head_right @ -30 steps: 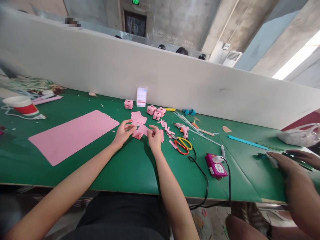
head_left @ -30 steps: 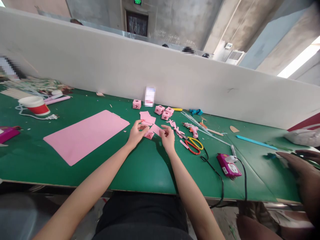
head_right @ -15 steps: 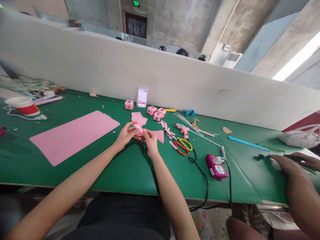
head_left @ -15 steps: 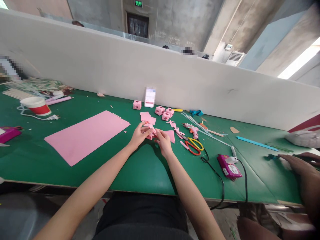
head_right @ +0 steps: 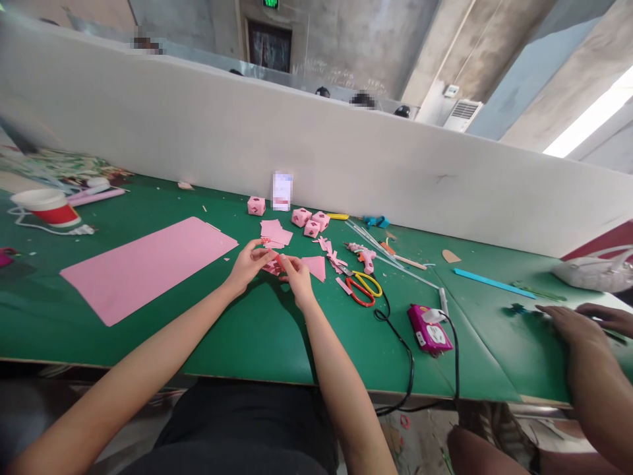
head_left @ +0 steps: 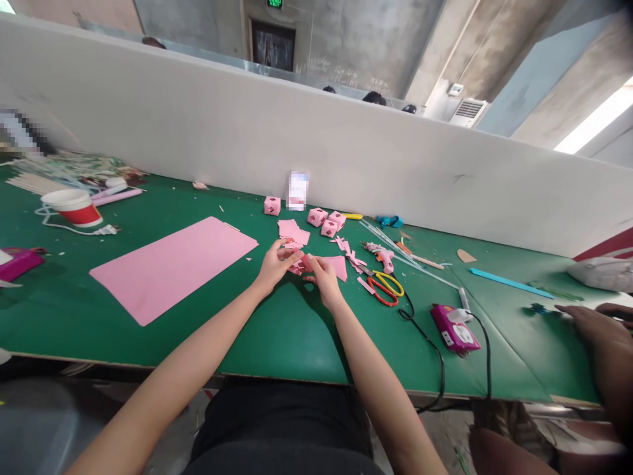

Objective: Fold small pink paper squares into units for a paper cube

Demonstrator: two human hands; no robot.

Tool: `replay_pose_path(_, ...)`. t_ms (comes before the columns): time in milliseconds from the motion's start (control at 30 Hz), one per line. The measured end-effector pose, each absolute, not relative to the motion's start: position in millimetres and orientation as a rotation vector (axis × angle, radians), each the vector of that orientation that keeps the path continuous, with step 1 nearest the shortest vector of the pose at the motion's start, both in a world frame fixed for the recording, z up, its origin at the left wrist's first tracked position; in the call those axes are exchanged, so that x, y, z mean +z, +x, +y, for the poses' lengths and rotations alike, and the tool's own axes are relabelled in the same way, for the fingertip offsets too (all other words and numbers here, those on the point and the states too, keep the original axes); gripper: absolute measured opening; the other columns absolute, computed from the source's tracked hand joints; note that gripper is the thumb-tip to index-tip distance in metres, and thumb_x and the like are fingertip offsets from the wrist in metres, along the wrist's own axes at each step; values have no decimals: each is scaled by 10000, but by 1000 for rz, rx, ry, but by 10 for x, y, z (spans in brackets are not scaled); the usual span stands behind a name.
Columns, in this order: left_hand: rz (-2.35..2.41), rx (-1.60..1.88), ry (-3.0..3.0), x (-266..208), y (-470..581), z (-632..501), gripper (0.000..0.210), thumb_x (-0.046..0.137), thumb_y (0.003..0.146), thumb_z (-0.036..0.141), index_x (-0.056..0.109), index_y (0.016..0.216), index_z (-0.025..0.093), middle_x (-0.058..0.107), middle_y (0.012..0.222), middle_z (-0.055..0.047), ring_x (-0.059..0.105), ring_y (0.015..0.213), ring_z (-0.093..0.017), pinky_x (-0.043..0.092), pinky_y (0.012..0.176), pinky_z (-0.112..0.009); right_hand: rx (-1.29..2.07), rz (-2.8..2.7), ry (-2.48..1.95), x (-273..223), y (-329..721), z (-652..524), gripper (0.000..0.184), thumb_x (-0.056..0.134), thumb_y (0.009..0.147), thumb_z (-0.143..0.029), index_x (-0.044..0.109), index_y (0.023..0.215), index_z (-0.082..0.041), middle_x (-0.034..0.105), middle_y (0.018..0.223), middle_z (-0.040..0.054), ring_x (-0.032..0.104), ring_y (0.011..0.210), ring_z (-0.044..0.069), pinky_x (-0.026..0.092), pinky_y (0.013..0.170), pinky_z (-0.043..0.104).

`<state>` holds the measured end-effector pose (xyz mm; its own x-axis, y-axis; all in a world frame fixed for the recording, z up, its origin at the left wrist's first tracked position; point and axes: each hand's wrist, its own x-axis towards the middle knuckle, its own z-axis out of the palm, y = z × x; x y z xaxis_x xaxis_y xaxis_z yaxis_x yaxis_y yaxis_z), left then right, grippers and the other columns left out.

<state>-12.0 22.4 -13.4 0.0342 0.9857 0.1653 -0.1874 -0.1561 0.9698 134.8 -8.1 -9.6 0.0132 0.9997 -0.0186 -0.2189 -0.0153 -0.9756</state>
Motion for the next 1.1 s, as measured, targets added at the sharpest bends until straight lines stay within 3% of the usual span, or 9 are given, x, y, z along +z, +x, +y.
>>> replay_pose_path(333,1027,1348,1199,-70,-116,204,489,657,721,312,554,1184,190,663,745,20,621,640,-159,506,643,-286,1335,-853,-1053,-198,1367,12,390,765,695,-566,605,843,-243,578,677,-41,598,579,139,559,575,287)
replay_pose_path(533,1002,1357,1191,-75,-113,191,540,713,694,298,556,1197,179,732,885,-34,683,755,-188,535,709,-307,1371,-904,-1039,-239,1390,36,401,749,704,-537,636,942,-236,685,795,-2,671,659,184,567,579,311)
replay_pose_path(733,1034,1398,1207,-70,-131,170,525,735,709,332,569,1179,166,738,871,-49,683,721,-187,521,667,-293,1269,-950,-1066,-228,1419,32,395,783,669,-501,676,938,-232,662,759,-20,644,677,158,568,602,286)
replay_pose_path(900,1113,1415,1320,-108,-138,190,487,746,718,351,584,1143,177,744,892,-64,700,798,-217,526,717,-310,1234,-900,-1021,-169,1460,19,399,778,706,-556,724,925,-228,725,943,34,667,773,144,528,599,229)
replay_pose_path(1100,1111,1436,1415,-125,-135,195,512,778,719,397,585,1145,189,735,878,-56,704,844,-227,528,787,-328,1345,-919,-966,-132,1461,8,478,856,612,-604,703,842,-215,697,823,13,646,689,126,516,567,212)
